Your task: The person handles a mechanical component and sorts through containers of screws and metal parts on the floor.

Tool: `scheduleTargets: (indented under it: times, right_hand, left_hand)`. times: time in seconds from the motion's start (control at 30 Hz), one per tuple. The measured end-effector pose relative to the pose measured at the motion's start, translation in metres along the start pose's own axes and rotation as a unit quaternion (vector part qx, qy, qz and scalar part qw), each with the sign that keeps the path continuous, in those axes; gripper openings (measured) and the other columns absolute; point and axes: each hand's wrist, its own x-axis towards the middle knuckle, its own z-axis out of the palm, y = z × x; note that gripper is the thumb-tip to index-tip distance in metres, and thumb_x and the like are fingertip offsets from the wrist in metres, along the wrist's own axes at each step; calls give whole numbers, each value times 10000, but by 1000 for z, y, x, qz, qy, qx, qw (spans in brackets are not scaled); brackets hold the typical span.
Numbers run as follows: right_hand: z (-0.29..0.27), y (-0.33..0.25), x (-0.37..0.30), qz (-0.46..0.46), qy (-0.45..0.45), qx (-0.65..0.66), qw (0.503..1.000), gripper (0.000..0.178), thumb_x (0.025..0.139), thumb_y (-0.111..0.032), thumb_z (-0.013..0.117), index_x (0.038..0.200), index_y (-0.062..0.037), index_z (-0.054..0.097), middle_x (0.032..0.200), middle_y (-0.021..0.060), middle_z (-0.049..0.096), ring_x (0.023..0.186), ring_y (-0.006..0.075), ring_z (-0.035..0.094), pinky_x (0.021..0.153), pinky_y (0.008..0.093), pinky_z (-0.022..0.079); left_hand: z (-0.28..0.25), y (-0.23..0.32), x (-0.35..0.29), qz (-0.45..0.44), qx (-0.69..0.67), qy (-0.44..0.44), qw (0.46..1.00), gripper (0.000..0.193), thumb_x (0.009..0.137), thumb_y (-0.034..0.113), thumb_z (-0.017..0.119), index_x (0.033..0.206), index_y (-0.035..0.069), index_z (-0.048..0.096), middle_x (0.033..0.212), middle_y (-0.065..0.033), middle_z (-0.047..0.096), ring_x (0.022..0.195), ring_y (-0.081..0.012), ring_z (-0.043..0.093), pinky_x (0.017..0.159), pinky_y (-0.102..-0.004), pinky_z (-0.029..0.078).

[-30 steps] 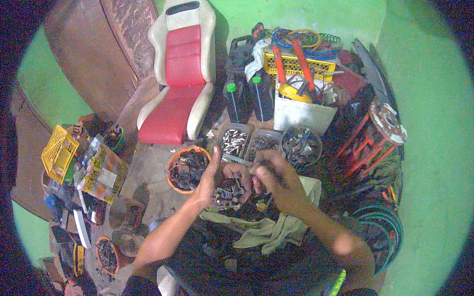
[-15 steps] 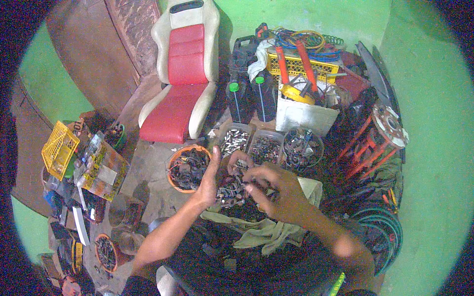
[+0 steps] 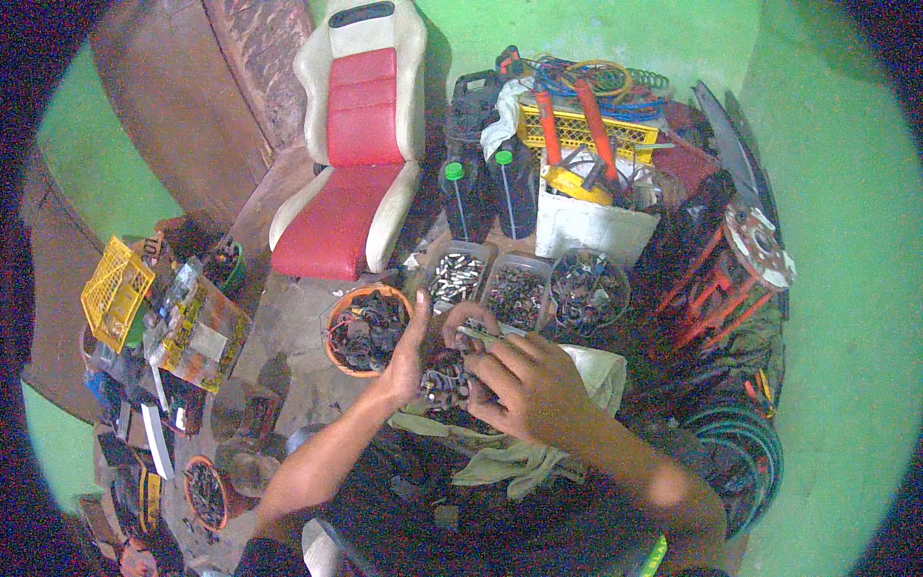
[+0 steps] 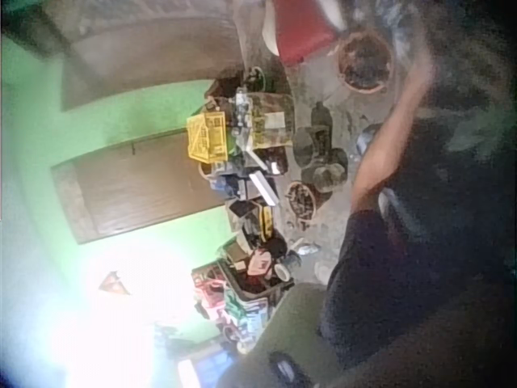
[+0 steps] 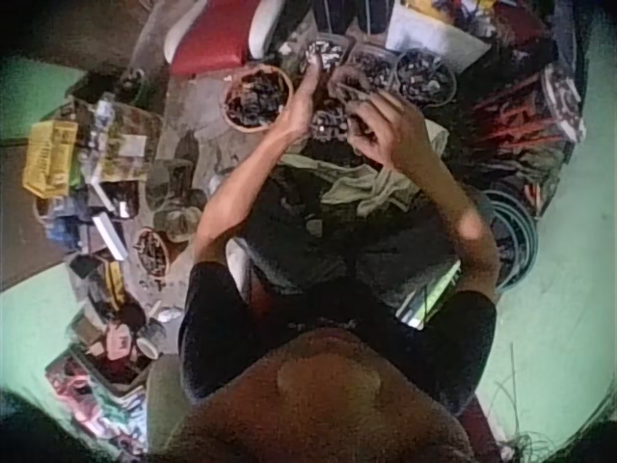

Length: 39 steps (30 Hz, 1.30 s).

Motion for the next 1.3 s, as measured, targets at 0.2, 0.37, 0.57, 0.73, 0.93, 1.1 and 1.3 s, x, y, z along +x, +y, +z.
scheduleTargets:
  times: [0.2, 0.37, 0.57, 0.73, 0.93, 1.1, 1.3]
  right_hand:
    - [-1, 3, -4, 202, 53, 234, 950, 203, 743, -186, 628, 869, -67, 522, 800, 114, 561, 736, 264, 598, 610, 357, 476]
    - [7, 19, -6, 404, 86, 704, 578, 260, 762, -235, 510, 963, -73, 479, 776, 52, 527, 581, 94, 394, 488, 245, 342]
    - [9, 19, -10, 483, 26, 614, 624, 195, 807, -155, 586, 975, -66, 545, 762, 45, 543, 559, 107, 410, 510, 262, 379]
    - [-6, -5, 5, 204, 5, 209, 956, 159, 803, -163, 648, 942, -89, 623, 839, 88, 595, 644, 193, 568, 582, 337, 469]
    - [-1, -9, 1, 135, -13, 127, 983, 230, 764, -211, 696, 972, -128, 640, 881, 97, 610, 739, 281, 632, 640, 377, 513]
    - [-1, -8, 2, 160, -28, 165, 973, 187, 771, -167, 679, 940, -112, 620, 895, 88, 615, 692, 233, 627, 607, 333, 505]
    - [-4, -5, 1, 232, 13, 395, 889, 188, 807, -162, 642, 929, -45, 560, 886, 67, 606, 642, 155, 572, 585, 272, 471]
  left_hand:
    - [8, 14, -5, -51, -124, -32, 990, 864, 804, 785, 87, 1026, 73, 524, 673, -111, 585, 559, -166, 564, 481, -280, 451]
    - [-4, 11, -4, -46, -213, -45, 975, 824, 820, 767, 140, 1007, 62, 525, 651, -144, 590, 473, -231, 555, 417, -329, 462]
    - [-3, 8, -4, -61, -273, -21, 960, 774, 838, 748, 166, 967, 92, 554, 668, -101, 578, 520, -204, 559, 429, -323, 457]
    - [0, 0, -5, -117, -319, 39, 940, 735, 849, 733, 190, 945, 113, 572, 728, -57, 580, 585, -176, 574, 435, -315, 462]
    - [-3, -7, -2, -89, -295, 15, 951, 657, 880, 674, 282, 971, 97, 583, 899, -65, 608, 746, -164, 591, 630, -303, 501]
    - [4, -4, -3, -126, -296, 41, 946, 643, 887, 660, 292, 963, 91, 581, 900, -74, 611, 745, -207, 606, 664, -338, 517]
    - [4, -12, -5, -159, -312, -20, 936, 665, 845, 715, 303, 874, 105, 565, 849, -115, 626, 619, -228, 604, 410, -321, 485]
